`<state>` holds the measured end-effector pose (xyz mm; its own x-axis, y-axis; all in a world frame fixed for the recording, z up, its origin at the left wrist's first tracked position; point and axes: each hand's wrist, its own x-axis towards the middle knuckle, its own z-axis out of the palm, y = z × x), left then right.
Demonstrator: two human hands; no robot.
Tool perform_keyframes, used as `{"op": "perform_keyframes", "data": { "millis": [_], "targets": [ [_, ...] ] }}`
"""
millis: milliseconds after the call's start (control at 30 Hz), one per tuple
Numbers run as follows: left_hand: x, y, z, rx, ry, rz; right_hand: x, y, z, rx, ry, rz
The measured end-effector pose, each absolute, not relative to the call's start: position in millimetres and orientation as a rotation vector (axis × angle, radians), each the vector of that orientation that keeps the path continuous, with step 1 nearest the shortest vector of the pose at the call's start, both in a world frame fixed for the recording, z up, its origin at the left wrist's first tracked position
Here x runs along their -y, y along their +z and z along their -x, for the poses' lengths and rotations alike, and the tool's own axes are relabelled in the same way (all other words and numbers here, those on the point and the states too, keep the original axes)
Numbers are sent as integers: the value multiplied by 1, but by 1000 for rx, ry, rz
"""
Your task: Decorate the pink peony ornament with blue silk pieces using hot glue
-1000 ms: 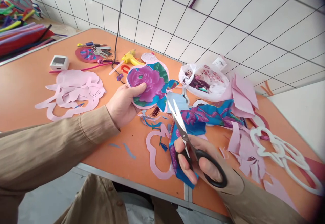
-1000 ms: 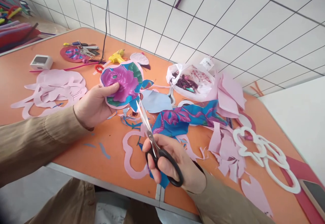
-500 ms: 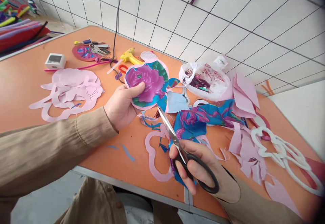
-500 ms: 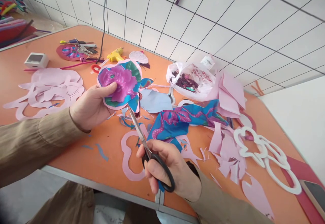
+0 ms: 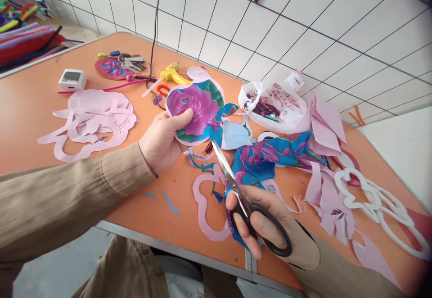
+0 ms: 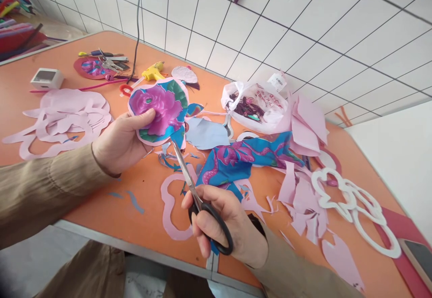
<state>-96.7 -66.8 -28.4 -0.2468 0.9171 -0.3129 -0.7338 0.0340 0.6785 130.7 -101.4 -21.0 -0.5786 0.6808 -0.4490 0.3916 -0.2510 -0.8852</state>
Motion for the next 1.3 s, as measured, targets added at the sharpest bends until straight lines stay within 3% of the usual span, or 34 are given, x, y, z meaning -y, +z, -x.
{"op": "perform_keyframes", "data": {
  "millis": [1000,1300],
  "targets": [
    [70,-34,96,-850,1569,-300,94,-27,-130,1780,1978,1235],
    [70,-35,96,-867,1574,-299,82,-46,-126,1646,2217,1071]
  ]
}}
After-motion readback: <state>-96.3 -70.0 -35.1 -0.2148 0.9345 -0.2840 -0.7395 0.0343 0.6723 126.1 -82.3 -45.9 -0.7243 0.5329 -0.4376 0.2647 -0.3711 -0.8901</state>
